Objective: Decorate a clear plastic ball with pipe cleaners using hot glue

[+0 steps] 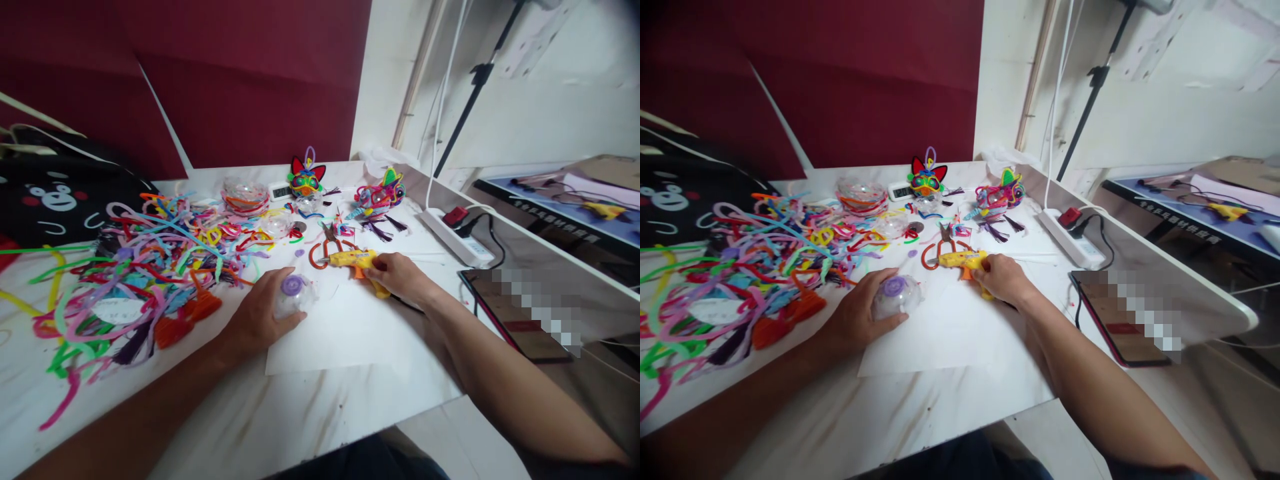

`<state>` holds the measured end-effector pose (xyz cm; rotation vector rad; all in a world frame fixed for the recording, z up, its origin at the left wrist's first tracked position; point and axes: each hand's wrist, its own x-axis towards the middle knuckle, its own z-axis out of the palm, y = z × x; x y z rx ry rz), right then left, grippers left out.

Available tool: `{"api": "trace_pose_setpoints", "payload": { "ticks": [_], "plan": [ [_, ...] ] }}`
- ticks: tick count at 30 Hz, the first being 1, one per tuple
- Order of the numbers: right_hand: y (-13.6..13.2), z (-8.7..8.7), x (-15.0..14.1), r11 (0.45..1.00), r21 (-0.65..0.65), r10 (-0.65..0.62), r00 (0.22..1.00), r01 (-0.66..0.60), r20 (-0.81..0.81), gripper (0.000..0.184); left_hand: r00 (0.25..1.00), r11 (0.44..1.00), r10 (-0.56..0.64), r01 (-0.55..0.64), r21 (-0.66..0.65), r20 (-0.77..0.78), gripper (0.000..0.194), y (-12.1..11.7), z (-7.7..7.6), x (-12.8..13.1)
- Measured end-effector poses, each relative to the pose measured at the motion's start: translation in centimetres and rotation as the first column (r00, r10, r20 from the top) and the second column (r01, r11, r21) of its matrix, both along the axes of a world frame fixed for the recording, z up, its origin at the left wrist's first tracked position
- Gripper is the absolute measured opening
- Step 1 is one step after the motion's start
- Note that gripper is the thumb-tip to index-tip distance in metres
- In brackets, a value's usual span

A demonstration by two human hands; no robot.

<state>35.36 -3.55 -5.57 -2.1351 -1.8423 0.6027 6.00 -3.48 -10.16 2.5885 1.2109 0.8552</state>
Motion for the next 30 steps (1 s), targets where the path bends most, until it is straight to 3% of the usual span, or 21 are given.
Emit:
{"api": "trace_pose_setpoints", "payload": {
  "ticks": [4, 7, 9, 12, 14, 16, 22, 27, 30],
  "plan": [
    [0.2, -0.5, 0.2, 0.999, 0.021, -0.023, 0.995, 0.025, -0.099, 0.020, 0.999, 0.998, -0.034, 0.034, 0.046, 0.006, 0.067, 0.0, 0.1, -0.2],
    [0.2, -0.7, 0.2, 0.996, 0.048, -0.065, 0.961, 0.081, -0.267, 0.019, 0.997, 0.995, -0.060, 0.056, 0.088, 0.043, 0.054, 0.0, 0.3, -0.3],
    [0.1, -0.7, 0.1, 0.990, 0.037, -0.104, 0.882, 0.136, -0.459, 0.017, 0.996, 0.990, -0.076, 0.069, 0.123, 0.055, 0.043, -0.1, 0.6, -0.3],
    [-0.3, -0.2, -0.2, 0.985, 0.002, -0.120, 0.700, 0.170, -0.704, 0.023, 0.995, 0.980, -0.088, 0.076, 0.185, 0.056, 0.036, -0.2, 0.8, -0.3],
    [-0.6, 0.2, -0.4, 0.988, 0.002, -0.095, 0.605, 0.158, -0.791, 0.030, 0.995, 0.971, -0.082, 0.068, 0.228, 0.052, 0.033, -0.1, 0.9, -0.3],
    [-0.9, 0.6, -0.5, 0.992, -0.003, -0.076, 0.558, 0.130, -0.827, 0.035, 0.996, 0.963, -0.077, 0.061, 0.264, 0.051, 0.031, -0.1, 1.0, -0.2],
    [-1.6, 1.3, -0.9, 0.998, -0.039, -0.064, 0.529, 0.057, -0.847, 0.040, 0.993, 0.949, -0.094, 0.067, 0.309, 0.075, 0.028, -0.2, 1.3, -0.1],
    [-2.2, 1.9, -1.5, 1.000, -0.023, -0.007, 0.582, -0.021, -0.813, 0.038, 0.990, 0.940, -0.117, 0.084, 0.330, 0.082, 0.026, -0.2, 1.3, 0.0],
    [-2.5, 2.1, -1.8, 0.997, -0.019, 0.025, 0.573, -0.070, -0.819, 0.038, 0.989, 0.939, -0.124, 0.092, 0.330, 0.076, 0.025, -0.2, 1.3, 0.0]
  ]
}}
